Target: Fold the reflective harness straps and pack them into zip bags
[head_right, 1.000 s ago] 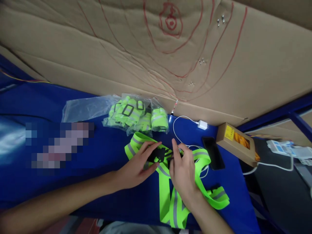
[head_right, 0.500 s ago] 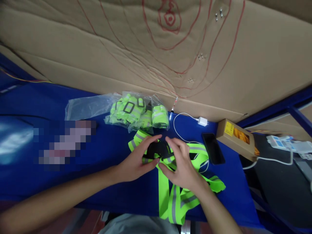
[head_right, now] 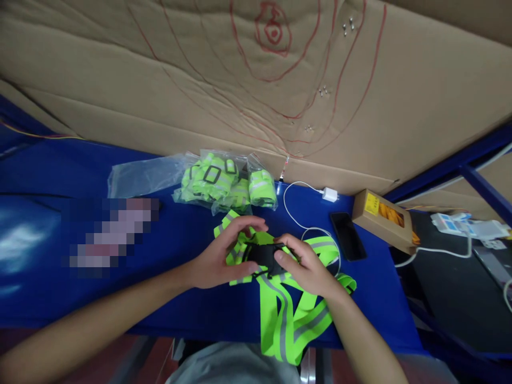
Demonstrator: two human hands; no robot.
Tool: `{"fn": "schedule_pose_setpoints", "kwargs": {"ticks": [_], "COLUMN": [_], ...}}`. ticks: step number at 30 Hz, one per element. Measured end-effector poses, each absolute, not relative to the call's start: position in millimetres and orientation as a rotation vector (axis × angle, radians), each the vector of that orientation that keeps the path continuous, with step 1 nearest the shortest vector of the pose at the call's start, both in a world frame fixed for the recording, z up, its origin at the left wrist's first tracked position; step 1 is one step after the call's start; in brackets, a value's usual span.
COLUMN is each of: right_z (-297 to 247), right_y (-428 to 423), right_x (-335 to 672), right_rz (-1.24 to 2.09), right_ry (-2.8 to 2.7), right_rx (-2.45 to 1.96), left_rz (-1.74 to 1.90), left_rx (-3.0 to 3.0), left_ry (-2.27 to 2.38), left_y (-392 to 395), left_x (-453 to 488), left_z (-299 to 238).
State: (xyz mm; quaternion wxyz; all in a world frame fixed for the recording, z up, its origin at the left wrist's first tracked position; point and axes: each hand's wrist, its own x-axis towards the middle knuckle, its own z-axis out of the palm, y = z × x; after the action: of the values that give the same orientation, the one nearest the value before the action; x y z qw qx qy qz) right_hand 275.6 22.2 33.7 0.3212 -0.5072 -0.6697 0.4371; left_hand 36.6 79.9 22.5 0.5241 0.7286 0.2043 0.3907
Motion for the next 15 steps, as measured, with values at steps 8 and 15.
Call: {"fn": "schedule_pose_setpoints", "kwargs": {"ticks": [8,15], "right_z": [23,30], "right_y": [14,6], "right_x": [271,266], "right_rz": [1.588,1.514], "right_ry": [-1.060,-1.085], "right_rx": [-1.184,-1.399], "left_rz": [0.701,0.641], "left_rx": [1.527,1.250], "left_ry": [0.474,0.489], "left_y": [75,80], "left_x": [38,40], "left_z": [25,29]}}
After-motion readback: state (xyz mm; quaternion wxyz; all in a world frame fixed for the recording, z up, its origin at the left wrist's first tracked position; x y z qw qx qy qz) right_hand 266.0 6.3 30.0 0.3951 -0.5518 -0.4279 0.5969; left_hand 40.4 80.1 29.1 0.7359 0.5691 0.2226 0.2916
